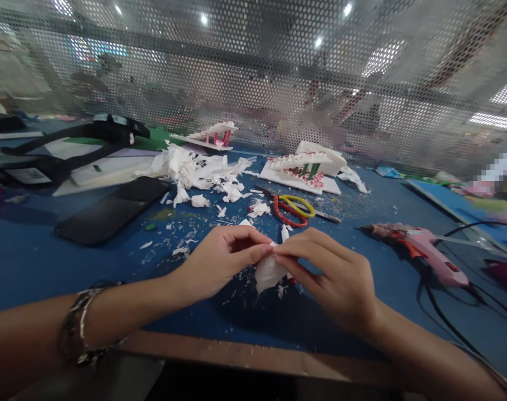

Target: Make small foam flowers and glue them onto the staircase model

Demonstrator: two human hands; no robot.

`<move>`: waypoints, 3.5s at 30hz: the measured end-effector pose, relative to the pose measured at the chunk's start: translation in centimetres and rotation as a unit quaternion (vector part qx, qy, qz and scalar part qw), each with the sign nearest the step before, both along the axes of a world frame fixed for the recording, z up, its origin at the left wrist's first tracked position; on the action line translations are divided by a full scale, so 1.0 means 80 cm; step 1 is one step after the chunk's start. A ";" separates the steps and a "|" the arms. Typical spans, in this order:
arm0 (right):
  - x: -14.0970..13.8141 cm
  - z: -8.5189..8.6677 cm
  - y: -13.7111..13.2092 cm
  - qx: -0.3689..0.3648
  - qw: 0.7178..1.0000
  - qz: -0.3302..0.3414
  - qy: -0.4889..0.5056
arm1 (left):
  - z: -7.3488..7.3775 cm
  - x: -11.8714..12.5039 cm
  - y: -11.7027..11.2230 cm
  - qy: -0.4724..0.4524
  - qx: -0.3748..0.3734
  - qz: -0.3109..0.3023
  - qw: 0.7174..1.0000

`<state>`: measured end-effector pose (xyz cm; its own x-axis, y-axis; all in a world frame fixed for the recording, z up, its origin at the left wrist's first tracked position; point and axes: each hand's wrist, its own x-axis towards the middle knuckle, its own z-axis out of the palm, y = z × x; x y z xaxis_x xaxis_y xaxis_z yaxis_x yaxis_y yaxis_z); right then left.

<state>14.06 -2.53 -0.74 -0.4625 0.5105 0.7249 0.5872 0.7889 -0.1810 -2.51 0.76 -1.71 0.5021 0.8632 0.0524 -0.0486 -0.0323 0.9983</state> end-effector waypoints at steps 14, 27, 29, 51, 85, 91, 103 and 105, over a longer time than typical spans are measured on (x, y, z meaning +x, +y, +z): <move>0.004 0.002 0.006 -0.025 0.998 -0.005 -0.062 | -0.003 0.001 -0.003 0.015 0.003 -0.044 0.999; 0.008 -0.003 0.020 0.062 0.979 -0.046 -0.188 | 0.000 0.008 -0.018 -0.008 -0.108 -0.061 0.992; 0.007 -0.001 0.019 0.098 0.968 -0.066 -0.219 | 0.001 0.008 -0.014 -0.029 -0.141 -0.063 0.988; 0.008 -0.003 0.008 0.028 0.994 -0.076 -0.070 | 0.002 0.000 -0.002 0.123 0.117 0.018 0.985; 0.012 -0.004 0.030 -0.023 0.992 -0.117 -0.035 | 0.029 -0.036 0.026 0.165 0.252 0.045 0.952; 0.010 0.007 0.061 0.068 0.985 -0.124 -0.102 | 0.037 -0.054 0.026 0.277 0.629 0.080 0.722; -0.010 0.002 0.026 -0.161 0.946 0.035 -0.278 | -0.018 -0.045 0.011 0.356 0.601 -0.083 0.710; -0.017 -0.006 0.017 -0.203 0.944 0.036 -0.259 | -0.016 -0.047 0.007 0.342 0.510 -0.101 0.783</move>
